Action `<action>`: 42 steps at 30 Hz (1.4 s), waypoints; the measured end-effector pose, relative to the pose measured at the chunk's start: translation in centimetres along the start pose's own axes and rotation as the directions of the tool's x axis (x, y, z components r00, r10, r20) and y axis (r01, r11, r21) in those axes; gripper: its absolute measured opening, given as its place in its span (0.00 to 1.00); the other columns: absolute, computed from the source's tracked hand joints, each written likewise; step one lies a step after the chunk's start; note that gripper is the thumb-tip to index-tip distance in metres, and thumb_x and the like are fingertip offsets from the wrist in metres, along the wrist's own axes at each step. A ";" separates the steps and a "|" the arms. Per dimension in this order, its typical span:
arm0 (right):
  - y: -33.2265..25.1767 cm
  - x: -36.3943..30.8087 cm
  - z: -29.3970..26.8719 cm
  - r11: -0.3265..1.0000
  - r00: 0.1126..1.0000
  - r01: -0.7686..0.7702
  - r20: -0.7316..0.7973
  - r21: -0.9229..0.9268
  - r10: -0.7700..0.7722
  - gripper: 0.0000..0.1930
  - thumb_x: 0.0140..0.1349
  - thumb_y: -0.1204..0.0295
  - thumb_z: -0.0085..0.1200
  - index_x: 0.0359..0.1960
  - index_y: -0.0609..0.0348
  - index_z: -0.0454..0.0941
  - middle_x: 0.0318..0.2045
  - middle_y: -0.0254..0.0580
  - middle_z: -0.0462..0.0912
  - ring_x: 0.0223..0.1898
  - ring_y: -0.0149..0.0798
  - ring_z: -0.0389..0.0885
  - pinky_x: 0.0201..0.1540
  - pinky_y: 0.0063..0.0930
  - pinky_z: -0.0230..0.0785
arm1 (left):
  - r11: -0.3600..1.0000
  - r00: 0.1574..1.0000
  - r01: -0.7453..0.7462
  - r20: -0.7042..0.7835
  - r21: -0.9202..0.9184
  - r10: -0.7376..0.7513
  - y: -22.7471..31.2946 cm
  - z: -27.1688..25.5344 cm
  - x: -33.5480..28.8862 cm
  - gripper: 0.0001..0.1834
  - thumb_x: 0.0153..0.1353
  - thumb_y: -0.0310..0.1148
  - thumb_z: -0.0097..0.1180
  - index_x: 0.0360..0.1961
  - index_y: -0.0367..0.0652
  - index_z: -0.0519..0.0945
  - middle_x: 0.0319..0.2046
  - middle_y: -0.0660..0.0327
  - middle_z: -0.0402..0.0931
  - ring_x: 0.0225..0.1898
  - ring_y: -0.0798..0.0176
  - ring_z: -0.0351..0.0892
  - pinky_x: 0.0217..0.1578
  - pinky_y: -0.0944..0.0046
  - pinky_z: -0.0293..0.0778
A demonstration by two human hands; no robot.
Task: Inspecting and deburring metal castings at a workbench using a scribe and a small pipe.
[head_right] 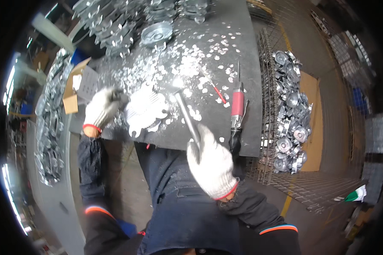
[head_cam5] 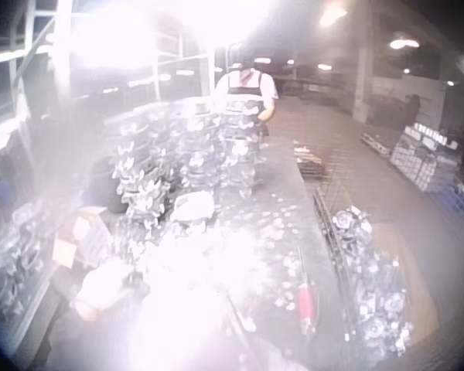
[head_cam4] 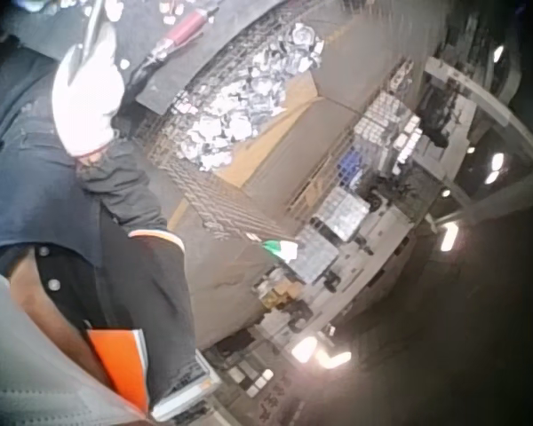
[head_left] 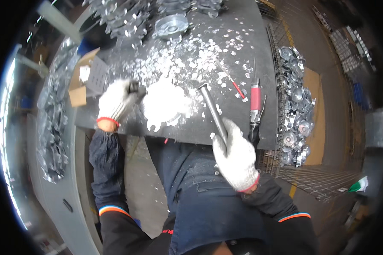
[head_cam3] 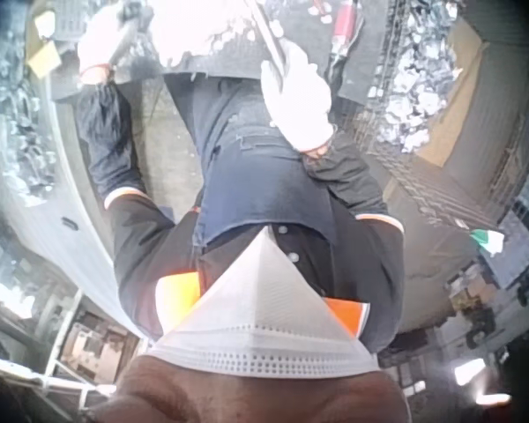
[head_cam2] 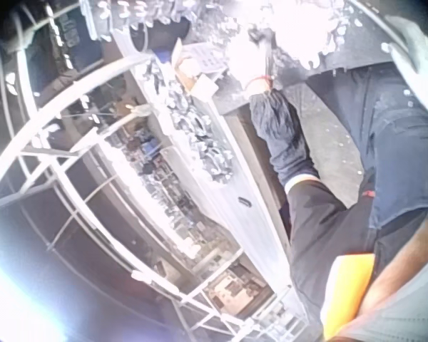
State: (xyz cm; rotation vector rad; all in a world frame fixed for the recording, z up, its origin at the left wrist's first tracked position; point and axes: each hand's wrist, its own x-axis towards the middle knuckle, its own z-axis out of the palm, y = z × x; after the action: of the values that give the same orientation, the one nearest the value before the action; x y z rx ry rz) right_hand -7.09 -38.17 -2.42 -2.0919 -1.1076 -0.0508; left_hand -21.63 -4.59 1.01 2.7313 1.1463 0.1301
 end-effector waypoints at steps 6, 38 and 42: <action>1.3 2.7 0.0 0.883 0.954 0.119 0.297 -0.453 0.024 0.31 0.65 0.61 0.67 0.66 0.62 0.76 0.40 0.41 0.79 0.41 0.41 0.80 0.45 0.39 0.71 | 0.813 0.945 0.256 0.311 -0.524 -0.097 0.5 -0.1 -1.6 0.23 0.70 0.49 0.68 0.51 0.39 0.88 0.27 0.68 0.80 0.25 0.76 0.72 0.25 0.69 0.66; 1.2 32.1 10.9 0.340 0.849 -0.524 0.452 0.781 0.272 0.24 0.72 0.60 0.61 0.60 0.68 0.77 0.49 0.49 0.80 0.45 0.46 0.84 0.48 0.45 0.83 | 0.923 0.946 -0.090 -0.321 -0.374 -0.038 9.8 3.4 -13.3 0.33 0.63 0.41 0.74 0.67 0.47 0.79 0.32 0.55 0.80 0.26 0.53 0.84 0.27 0.54 0.78; 2.7 36.1 12.2 0.965 0.954 -0.261 0.151 -0.005 0.258 0.28 0.70 0.50 0.65 0.55 0.65 0.84 0.46 0.51 0.87 0.43 0.42 0.88 0.49 0.41 0.81 | 0.916 0.936 -0.168 -0.350 -0.364 0.033 9.0 4.0 -12.8 0.29 0.65 0.34 0.71 0.66 0.43 0.77 0.34 0.54 0.80 0.29 0.52 0.84 0.30 0.55 0.79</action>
State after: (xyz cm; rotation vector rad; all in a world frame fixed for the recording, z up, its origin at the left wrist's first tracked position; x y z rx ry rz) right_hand 13.79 -6.27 0.27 -2.2398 -0.9056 0.2457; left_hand -23.74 -20.43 -1.35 2.4603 0.9223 0.7823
